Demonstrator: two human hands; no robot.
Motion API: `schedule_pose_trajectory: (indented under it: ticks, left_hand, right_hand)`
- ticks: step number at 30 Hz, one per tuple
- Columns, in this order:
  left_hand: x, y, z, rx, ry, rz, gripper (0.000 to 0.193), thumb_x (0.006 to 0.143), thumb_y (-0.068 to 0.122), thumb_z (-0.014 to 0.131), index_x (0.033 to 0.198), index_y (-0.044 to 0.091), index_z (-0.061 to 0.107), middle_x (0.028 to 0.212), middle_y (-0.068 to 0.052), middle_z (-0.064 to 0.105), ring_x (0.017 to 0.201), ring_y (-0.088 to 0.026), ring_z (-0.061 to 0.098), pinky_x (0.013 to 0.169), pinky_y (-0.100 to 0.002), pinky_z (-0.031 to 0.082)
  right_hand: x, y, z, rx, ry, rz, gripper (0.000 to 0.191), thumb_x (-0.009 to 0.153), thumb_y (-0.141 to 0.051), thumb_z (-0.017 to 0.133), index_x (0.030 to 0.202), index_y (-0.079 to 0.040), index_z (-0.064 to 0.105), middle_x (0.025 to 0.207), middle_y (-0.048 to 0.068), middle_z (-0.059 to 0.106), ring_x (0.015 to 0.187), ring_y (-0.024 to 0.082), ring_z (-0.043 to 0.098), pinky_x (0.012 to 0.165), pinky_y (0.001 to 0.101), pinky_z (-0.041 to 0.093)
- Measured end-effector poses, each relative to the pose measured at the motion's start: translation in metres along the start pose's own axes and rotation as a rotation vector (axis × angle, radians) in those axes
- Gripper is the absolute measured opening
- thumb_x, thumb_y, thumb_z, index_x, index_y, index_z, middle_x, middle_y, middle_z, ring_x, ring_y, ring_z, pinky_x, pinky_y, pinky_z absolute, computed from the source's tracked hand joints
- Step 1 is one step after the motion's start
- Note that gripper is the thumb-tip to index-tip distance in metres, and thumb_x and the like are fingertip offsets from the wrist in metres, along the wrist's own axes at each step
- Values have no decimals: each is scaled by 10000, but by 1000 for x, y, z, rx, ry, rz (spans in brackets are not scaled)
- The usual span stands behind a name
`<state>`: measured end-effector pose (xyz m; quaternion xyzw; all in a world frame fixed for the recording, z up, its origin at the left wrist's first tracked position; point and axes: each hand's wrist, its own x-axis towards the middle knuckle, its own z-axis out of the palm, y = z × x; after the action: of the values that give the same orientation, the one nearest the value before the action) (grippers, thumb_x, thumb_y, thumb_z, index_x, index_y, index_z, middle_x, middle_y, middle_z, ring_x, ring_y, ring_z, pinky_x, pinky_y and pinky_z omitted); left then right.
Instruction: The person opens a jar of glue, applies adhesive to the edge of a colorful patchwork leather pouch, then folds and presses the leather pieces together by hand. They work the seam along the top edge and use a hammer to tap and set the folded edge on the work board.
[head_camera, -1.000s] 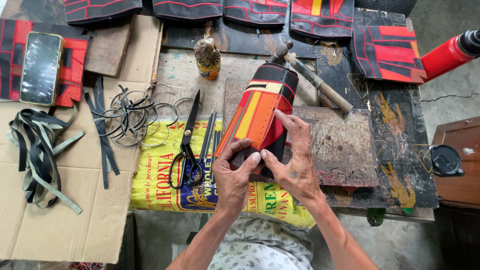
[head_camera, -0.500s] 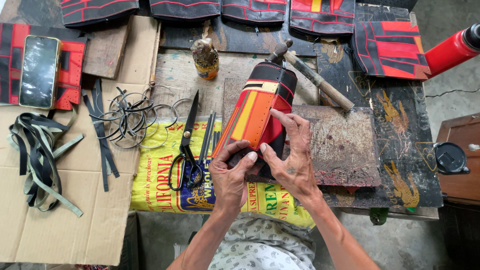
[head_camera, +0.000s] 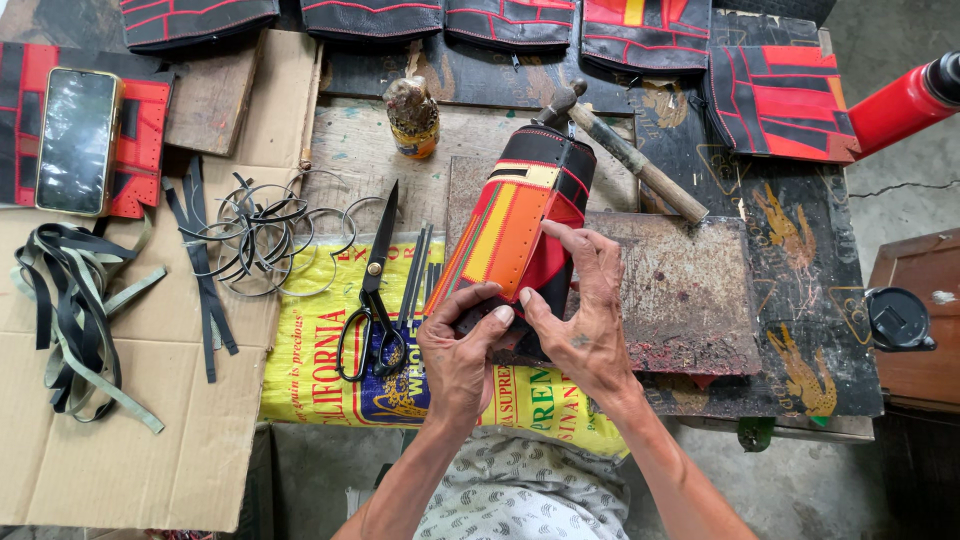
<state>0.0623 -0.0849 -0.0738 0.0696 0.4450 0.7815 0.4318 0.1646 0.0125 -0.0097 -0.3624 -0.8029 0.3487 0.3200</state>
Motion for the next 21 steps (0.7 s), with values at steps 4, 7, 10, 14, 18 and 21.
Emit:
schedule_pose_trajectory:
  ticks: [4, 7, 10, 14, 18, 21]
  left_hand:
    - [-1, -4, 0, 65, 4, 3, 255, 867, -14, 743, 1117, -51, 706, 971, -89, 729, 838, -134, 722, 740, -315, 660]
    - [-2, -7, 0, 85, 0, 7, 240, 879, -11, 738, 1114, -55, 715, 968, -82, 728, 838, -130, 717, 758, -318, 660]
    - [-2, -8, -1, 74, 1, 10, 245, 874, -16, 739, 1116, -54, 721, 953, -82, 727, 816, -132, 712, 734, -319, 653]
    - [-1, -7, -4, 86, 22, -25, 259, 862, -10, 739, 1119, -42, 724, 950, -79, 733, 804, -128, 713, 715, -319, 657]
    - [1, -8, -5, 58, 27, -26, 275, 853, -18, 747, 1125, -43, 723, 957, -85, 732, 814, -130, 713, 705, -329, 657]
    - [1, -10, -6, 72, 38, -23, 279, 848, -19, 746, 1124, -44, 725, 969, -84, 734, 824, -129, 715, 702, -329, 659]
  right_hand:
    - [0, 4, 2, -15, 11, 15, 675, 792, -110, 767, 1423, -119, 526, 1299, 156, 491, 1291, 329, 466, 1150, 460, 369]
    - [3, 8, 3, 51, 17, 65, 717, 764, -118, 772, 1430, -138, 505, 1274, 119, 505, 1232, 283, 506, 1079, 431, 421]
    - [10, 14, 0, 139, -19, 168, 754, 735, -140, 786, 1433, -176, 502, 1246, 77, 510, 1128, 218, 549, 933, 369, 490]
    - [14, 19, -2, 113, -49, 126, 687, 788, -116, 777, 1432, -181, 547, 1238, 64, 511, 1115, 195, 549, 919, 344, 489]
    - [13, 21, -1, 123, -46, 122, 669, 803, -113, 770, 1432, -179, 552, 1228, 60, 505, 1103, 193, 541, 910, 340, 481]
    - [13, 20, 0, 112, -38, 112, 659, 808, -113, 769, 1427, -177, 554, 1220, 58, 505, 1089, 187, 537, 905, 329, 481]
